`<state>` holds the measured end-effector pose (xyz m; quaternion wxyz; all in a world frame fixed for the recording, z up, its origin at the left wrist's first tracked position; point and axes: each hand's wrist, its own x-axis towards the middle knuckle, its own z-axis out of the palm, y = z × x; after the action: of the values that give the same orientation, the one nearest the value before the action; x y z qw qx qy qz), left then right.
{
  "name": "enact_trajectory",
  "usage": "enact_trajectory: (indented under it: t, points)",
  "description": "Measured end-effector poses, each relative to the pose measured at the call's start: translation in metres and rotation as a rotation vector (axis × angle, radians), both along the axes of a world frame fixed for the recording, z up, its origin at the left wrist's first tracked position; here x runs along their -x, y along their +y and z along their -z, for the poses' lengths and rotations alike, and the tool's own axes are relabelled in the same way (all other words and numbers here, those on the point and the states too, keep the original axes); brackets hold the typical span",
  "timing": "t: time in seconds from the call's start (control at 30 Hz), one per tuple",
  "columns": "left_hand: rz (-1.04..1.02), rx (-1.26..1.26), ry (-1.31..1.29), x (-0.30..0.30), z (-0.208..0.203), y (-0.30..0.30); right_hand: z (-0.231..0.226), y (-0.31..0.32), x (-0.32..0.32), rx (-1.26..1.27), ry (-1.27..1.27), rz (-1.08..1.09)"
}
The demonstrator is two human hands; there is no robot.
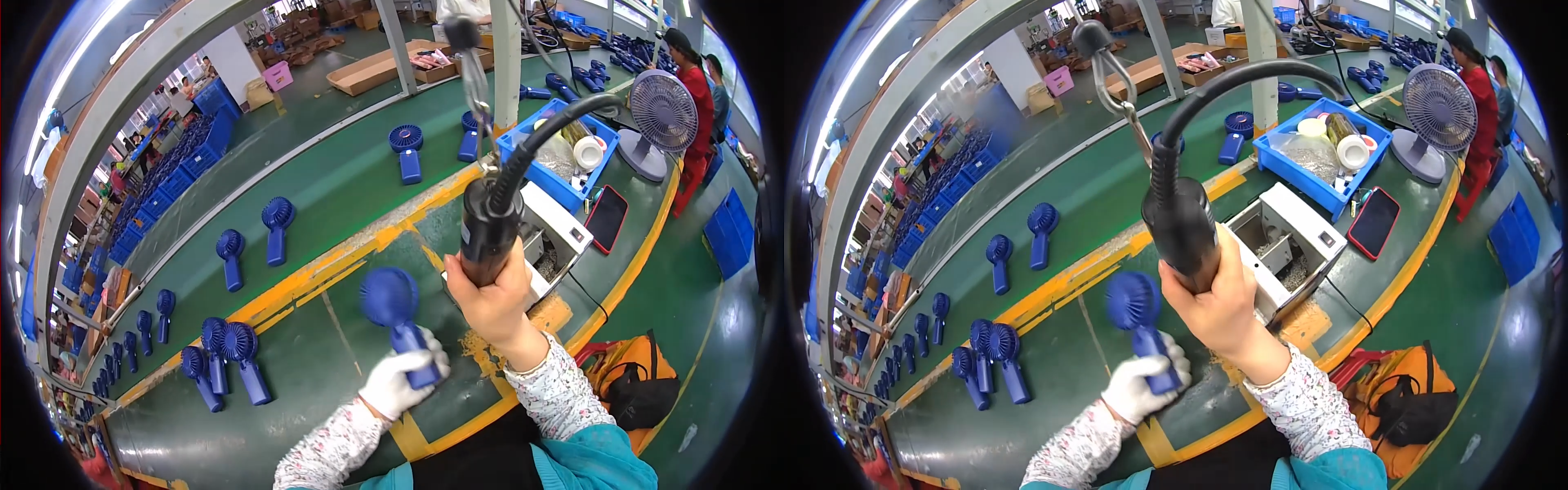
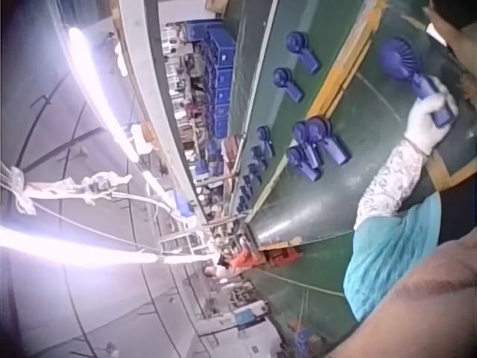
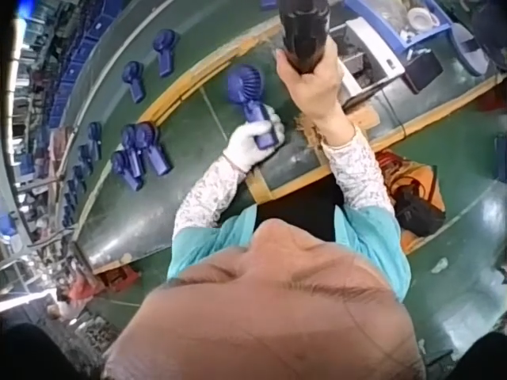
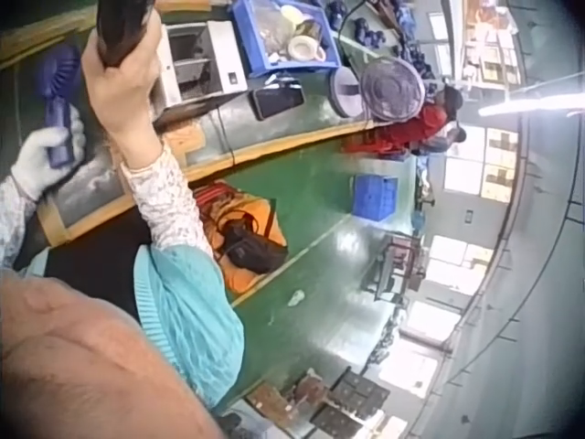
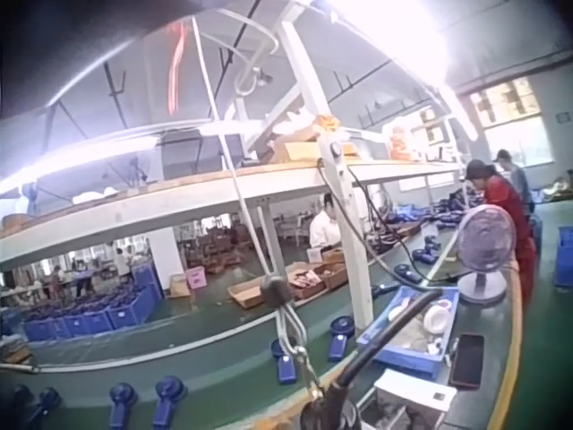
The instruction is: The person assembles handheld electric fans by securing fan casings with screws using an electric screwdriver on a factory production line.
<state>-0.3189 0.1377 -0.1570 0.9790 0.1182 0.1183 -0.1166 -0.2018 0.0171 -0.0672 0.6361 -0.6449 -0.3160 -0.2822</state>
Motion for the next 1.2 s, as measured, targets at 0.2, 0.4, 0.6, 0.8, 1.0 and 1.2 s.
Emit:
enact_trajectory:
  t: [0.2,0.4,0.6,0.8,1.0,1.2]
  points:
    - [-0.041,-0.293,0.171,0.008,-0.005,-0.039,0.026,0.01,0.01,-0.13,0.19,-0.318]
    - [-0.106,-0.348,0.167,0.005,-0.014,-0.043,0.028,0.013,0.017,-0.218,0.215,-0.523]
    - [-0.244,-0.704,0.073,0.012,0.006,-0.045,0.037,0.023,0.024,-0.122,0.337,-0.426]
    - [-0.191,-1.873,-0.468,0.017,0.0,-0.036,0.049,0.023,0.023,-0.032,0.294,-0.416]
    - [-0.014,-0.759,-0.117,0.021,0.017,-0.033,0.044,0.014,0.017,0.014,0.208,-0.703]
    - [-0.003,0.153,0.142,0.01,0.005,-0.029,0.019,-0.004,0.004,0.04,-0.158,-0.052]
